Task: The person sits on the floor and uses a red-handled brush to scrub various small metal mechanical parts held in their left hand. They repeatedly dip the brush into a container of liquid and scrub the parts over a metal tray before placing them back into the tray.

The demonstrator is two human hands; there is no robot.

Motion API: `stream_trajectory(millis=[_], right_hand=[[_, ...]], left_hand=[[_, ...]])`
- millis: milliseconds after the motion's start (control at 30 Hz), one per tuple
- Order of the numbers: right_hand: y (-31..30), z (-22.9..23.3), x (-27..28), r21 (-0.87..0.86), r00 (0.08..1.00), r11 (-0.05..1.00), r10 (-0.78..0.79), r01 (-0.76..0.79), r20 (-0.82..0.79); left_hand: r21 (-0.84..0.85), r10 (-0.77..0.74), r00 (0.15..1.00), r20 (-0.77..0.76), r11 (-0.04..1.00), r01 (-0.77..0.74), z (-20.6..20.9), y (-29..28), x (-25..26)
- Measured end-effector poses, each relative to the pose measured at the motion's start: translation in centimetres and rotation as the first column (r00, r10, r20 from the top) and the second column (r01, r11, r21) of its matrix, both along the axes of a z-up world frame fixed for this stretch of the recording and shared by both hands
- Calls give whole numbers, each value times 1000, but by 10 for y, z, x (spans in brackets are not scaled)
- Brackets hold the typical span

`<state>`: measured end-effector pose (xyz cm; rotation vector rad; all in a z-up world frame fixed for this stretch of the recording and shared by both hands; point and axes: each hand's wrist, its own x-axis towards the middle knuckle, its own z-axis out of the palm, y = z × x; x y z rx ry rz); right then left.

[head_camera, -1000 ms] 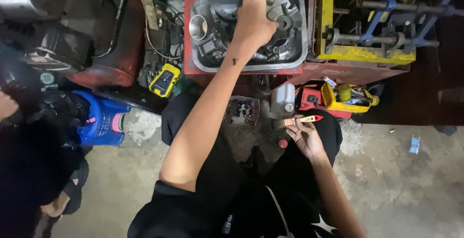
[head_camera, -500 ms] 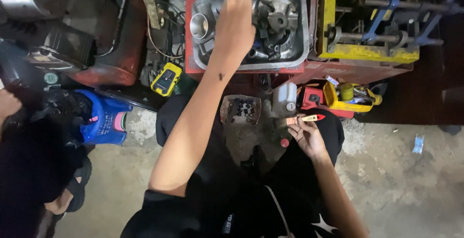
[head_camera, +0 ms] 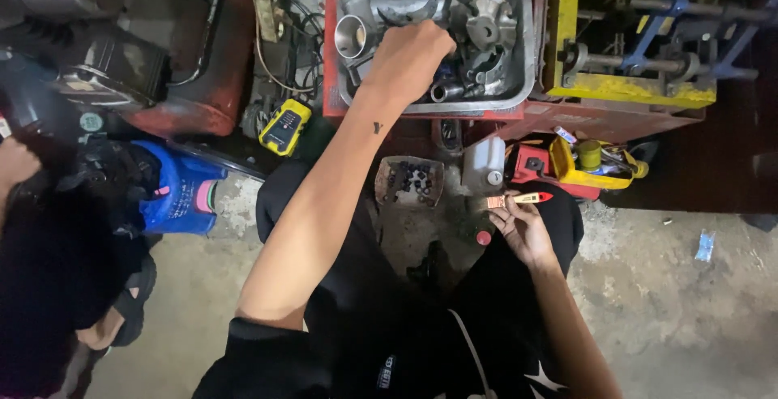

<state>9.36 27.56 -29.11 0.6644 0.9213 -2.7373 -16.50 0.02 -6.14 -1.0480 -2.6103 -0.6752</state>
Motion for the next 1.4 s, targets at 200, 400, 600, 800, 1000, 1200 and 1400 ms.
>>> stream_trajectory(millis=[200,400,600,800,1000,1200,1400], right_hand=[[0,0,3,14,1000,1000,-1,1,9],[0,3,5,3,1000,1000,-8,8,8],[0,1,3,20,1000,1000,-12,12,18],[2,2,2,59,1000,998,19,-18,-19],[-13,77,-4,190,988,982,50,-21,-146],[-41,218,-47,436,876,876,32,207,-481],[-80,305,-104,688,733,570,206,448,-648]], left_hand=[[-37,35,997,66,999,-33,-6,4,0],[-42,1,995,95,999,3,-1,6,7],[-52,26,999,20,998,-25,-6,9,2],[-23,7,1000,29,1000,-6,-5,7,2],[326,34,950,309,935,-139,62,-8,47],[802,-314,789,528,490,-342,48,-11,102],[837,-452,705,547,308,-452,33,0,121]])
